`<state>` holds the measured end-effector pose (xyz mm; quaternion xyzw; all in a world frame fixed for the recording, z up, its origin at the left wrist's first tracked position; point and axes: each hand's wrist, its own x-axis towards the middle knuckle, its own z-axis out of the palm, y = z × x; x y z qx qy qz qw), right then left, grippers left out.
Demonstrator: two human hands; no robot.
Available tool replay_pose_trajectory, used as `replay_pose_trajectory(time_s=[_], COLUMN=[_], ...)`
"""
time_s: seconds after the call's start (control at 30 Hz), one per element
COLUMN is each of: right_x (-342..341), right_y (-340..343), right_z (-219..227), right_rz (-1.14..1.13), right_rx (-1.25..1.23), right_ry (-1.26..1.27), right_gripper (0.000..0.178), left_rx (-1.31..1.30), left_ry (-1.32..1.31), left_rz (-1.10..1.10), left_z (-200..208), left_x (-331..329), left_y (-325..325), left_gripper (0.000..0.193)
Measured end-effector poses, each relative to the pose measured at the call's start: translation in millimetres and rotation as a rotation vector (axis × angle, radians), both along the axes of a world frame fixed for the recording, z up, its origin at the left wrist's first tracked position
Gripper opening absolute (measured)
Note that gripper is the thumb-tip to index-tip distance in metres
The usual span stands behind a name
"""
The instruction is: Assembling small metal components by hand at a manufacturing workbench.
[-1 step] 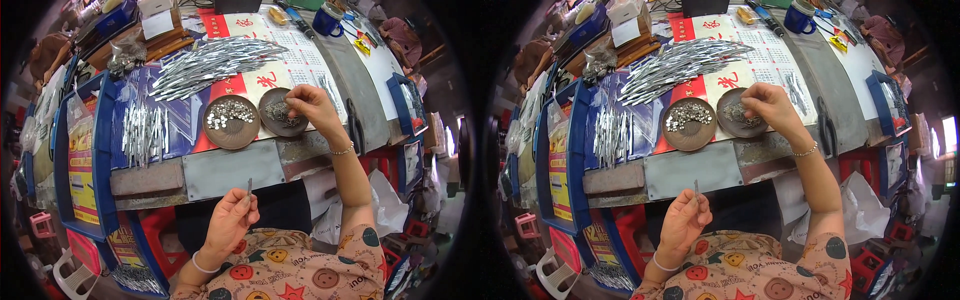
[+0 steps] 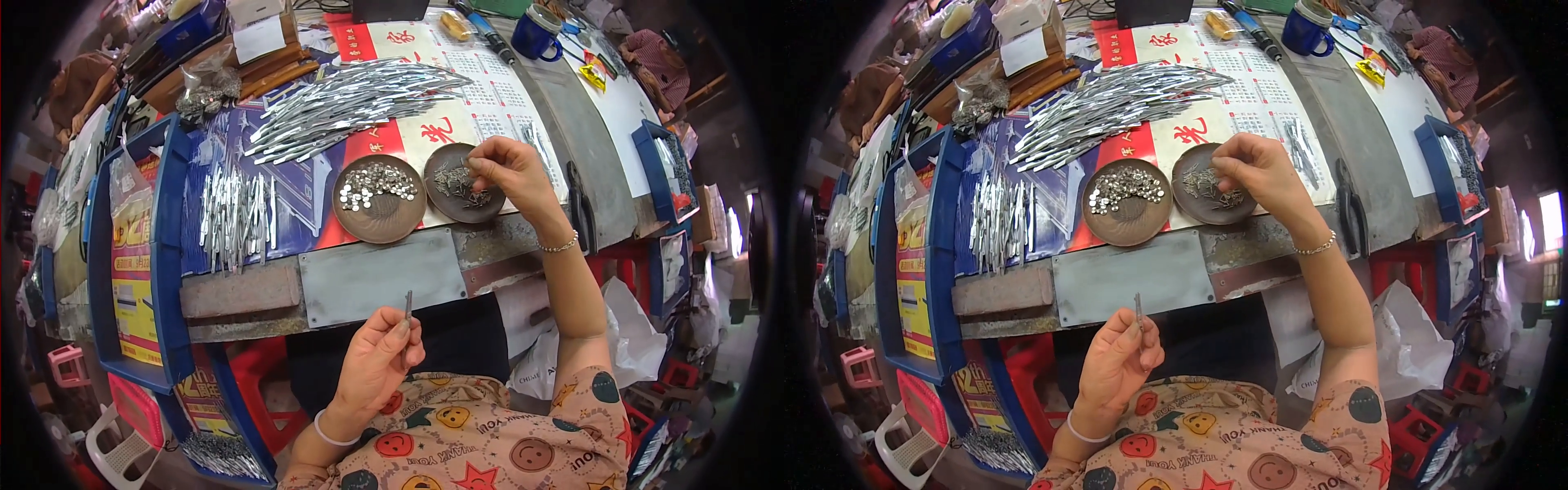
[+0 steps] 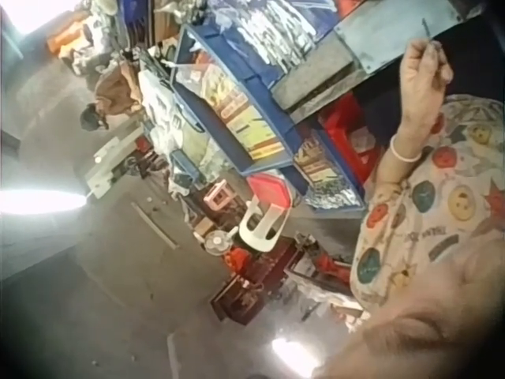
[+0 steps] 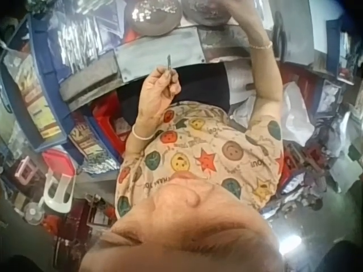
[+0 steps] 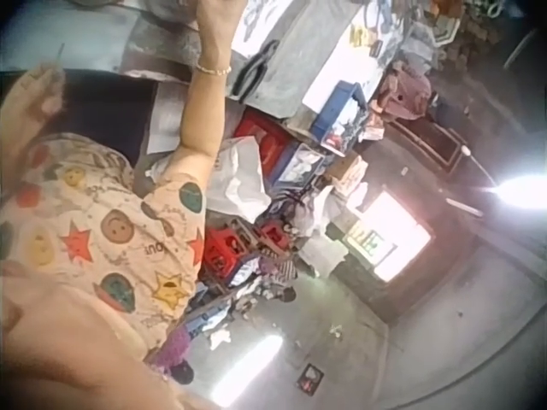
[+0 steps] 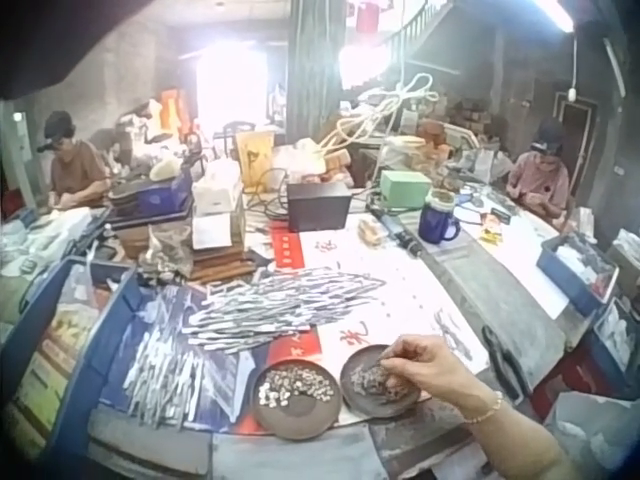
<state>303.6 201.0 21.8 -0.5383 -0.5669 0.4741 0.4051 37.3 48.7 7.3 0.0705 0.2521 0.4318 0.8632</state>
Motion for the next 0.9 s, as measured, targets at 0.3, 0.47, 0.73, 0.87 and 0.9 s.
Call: replay_pose_trajectory(time_s=[0.3,0.47,0.73,0.87,0.9], right_x=[-9.0,-9.5,-70.6,-101.1,-105.1], right_y=[2.8,2.3,-77.7,-114.5,-119.2], right_z=[1.3,-0.5,18.2,9.3,6.2], right_rz=[-0.116,-0.163,0.147,0.254,0.241], right_rx=[-0.004,0.048,0.134,0.139,0.184], right_ry=[-0.066,-0.120,-0.258,-0.070,-0.088], right_gripper=[0.014,0.015,0.018,0.012,0.010], left_rx=[-0.010,-0.026,-0.119,-0.152,-0.155], left_ry=[-0.085,-0.113,-0.275,-0.293,-0.284], left_rz=[-0.032,-0.051,-0.074,-0.074,-0.071], left_z=[-3.9,-2.6,-6.0,-4.9,-4.1], left_x=[-4.8,-4.5,-6.1,-5.4,-5.6], left_y=[-0.7,-0.1,3.0,2.2,2.1], left_gripper=[0.010,0.009,0.012,0.013,0.013])
